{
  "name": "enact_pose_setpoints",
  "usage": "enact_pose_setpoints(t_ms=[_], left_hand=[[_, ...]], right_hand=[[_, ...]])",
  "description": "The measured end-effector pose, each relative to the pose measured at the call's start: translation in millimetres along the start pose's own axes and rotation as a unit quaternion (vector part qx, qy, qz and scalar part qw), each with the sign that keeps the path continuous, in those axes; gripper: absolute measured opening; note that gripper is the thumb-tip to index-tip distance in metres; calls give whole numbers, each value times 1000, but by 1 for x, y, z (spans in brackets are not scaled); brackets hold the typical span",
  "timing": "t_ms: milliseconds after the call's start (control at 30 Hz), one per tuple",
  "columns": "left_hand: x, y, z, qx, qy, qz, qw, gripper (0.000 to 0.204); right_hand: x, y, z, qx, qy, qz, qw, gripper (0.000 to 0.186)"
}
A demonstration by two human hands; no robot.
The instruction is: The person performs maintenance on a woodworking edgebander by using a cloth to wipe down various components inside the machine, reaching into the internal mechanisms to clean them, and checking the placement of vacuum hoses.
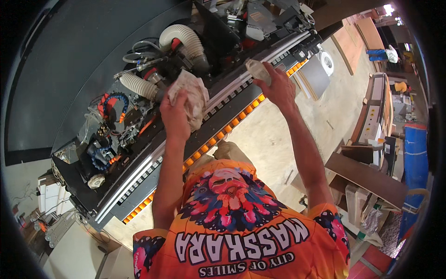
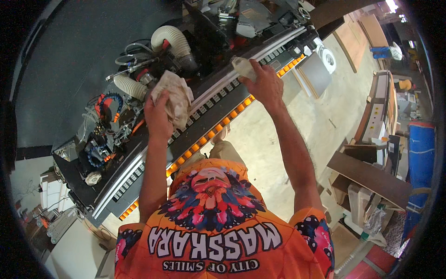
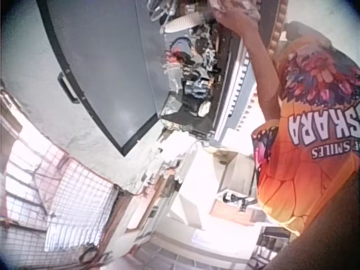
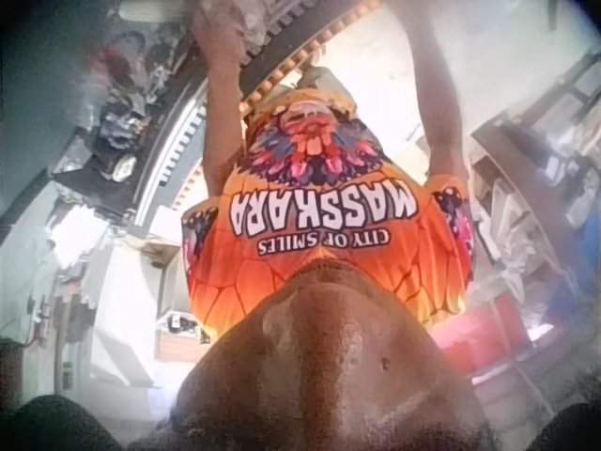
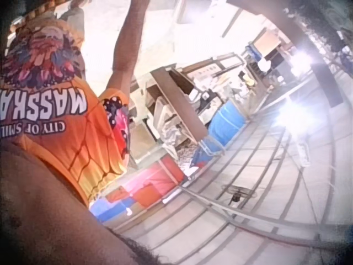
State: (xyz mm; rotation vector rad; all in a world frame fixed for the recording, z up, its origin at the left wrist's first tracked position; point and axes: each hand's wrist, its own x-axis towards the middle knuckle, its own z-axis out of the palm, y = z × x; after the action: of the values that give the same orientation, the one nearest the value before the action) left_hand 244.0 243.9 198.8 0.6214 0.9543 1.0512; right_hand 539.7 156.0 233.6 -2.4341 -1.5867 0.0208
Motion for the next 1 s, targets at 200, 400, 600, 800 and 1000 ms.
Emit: enact_pose_setpoints(t_ms=[200, 400, 600, 800, 1000], left_hand=[[21, 5, 22, -13, 0, 25, 1000, 34], [12, -5, 18, -46, 59, 16, 997, 31], [15, -5, 16, 128, 52, 74, 988, 33], [73, -29, 129, 439, 21, 186, 879, 38], [181, -138, 149, 713, -33, 79, 696, 38]], right_hand=[[15, -19, -12, -75, -72, -41, 994, 63], [48, -27, 0, -142, -99, -92, 981, 51], [47, -26, -4, -109, -100, -94, 985, 55], [25, 20, 2, 97, -7, 3, 995, 71], [-7, 84, 28, 313, 120, 47, 941, 70]])
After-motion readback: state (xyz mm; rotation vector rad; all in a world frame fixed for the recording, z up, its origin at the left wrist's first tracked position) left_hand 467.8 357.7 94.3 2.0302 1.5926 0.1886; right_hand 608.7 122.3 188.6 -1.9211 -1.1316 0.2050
